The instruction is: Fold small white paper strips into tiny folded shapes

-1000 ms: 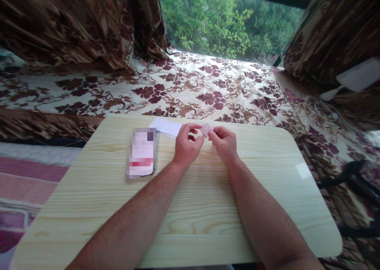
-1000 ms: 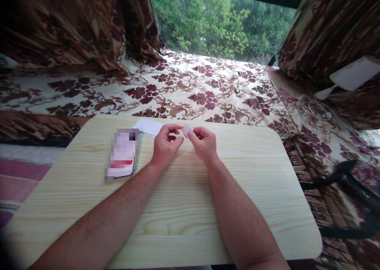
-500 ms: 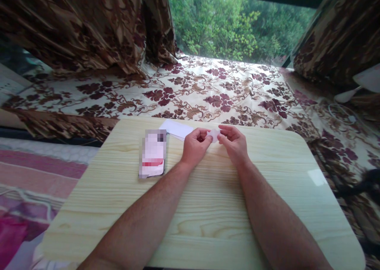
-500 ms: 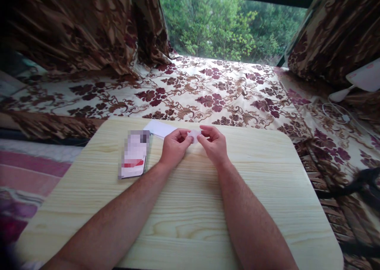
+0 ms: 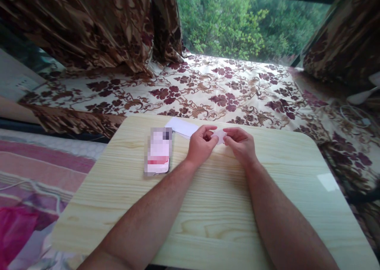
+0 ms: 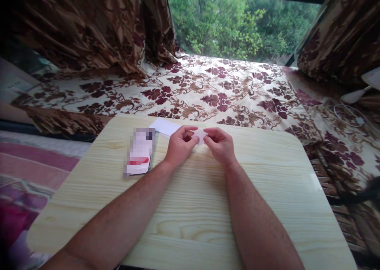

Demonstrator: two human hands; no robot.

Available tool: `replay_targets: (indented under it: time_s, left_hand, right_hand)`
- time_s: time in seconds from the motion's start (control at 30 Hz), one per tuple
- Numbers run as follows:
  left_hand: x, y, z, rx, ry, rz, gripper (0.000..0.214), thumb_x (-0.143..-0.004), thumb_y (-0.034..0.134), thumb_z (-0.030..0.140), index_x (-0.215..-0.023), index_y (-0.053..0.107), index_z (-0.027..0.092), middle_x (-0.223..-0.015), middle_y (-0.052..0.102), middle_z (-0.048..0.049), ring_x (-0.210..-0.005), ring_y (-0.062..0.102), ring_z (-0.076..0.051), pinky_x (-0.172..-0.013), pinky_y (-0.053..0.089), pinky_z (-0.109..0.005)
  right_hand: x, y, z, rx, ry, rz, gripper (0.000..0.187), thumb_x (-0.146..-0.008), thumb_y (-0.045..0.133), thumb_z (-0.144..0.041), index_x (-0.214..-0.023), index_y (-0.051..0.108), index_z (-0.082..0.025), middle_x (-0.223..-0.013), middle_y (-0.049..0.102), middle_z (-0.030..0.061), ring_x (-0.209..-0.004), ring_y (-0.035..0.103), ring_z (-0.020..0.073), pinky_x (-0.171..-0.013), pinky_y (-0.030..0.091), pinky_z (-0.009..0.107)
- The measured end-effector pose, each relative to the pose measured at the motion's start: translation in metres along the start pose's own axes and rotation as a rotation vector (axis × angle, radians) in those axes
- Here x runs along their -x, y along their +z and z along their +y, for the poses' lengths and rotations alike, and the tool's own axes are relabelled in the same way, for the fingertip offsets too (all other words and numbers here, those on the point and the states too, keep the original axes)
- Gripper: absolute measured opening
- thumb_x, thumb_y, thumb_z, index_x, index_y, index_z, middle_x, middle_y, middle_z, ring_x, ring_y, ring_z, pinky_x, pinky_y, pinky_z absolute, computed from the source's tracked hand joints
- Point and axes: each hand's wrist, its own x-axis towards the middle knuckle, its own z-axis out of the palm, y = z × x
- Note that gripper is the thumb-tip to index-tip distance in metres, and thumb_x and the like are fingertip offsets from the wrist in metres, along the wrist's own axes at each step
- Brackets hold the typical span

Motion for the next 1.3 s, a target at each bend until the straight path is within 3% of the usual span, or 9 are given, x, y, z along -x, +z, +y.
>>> replay_targets:
  time_s: [0.1, 0.57, 1.3]
  left_hand:
    - [0.0005, 0.0003, 0.0013, -0.003, 0.015, 0.004, 0.036, -0.075, 0.067, 0.022, -0.111, 0.066, 0.021, -0.071, 0.061, 0.0028, -0.059, 0.052, -0.009, -0.056, 0.041, -0.021]
    - [0.0017, 0.0022, 0.0020, 0.010, -0.031, 0.033, 0.020, -0.073, 0.068, 0.023, -0.092, 0.071, 0.018, -0.068, 0.061, 0.0028, -0.058, 0.053, -0.009, -0.055, 0.041, -0.021]
    - [-0.0003, 0.0030, 0.0039, 0.038, -0.079, 0.056, 0.013, -0.070, 0.066, 0.019, -0.080, 0.073, 0.019, -0.067, 0.066, 0.0021, -0.060, 0.057, -0.011, -0.057, 0.044, -0.022]
  right_hand:
    - [-0.0002, 0.0000, -0.0003, 0.015, -0.009, -0.004, 0.023, -0.071, 0.075, -0.026, -0.093, 0.071, -0.020, -0.069, 0.067, -0.0018, -0.058, 0.060, 0.0105, -0.055, 0.049, 0.024]
    - [0.0012, 0.0030, 0.0004, -0.019, 0.056, -0.050, 0.011, -0.074, 0.073, -0.025, -0.081, 0.067, -0.019, -0.070, 0.070, -0.0009, -0.059, 0.064, 0.0123, -0.058, 0.056, 0.026]
    - [0.0035, 0.0036, -0.0002, 0.038, 0.017, -0.025, 0.010, -0.074, 0.070, -0.025, -0.081, 0.074, -0.020, -0.069, 0.071, -0.0005, -0.059, 0.062, 0.0134, -0.056, 0.052, 0.026]
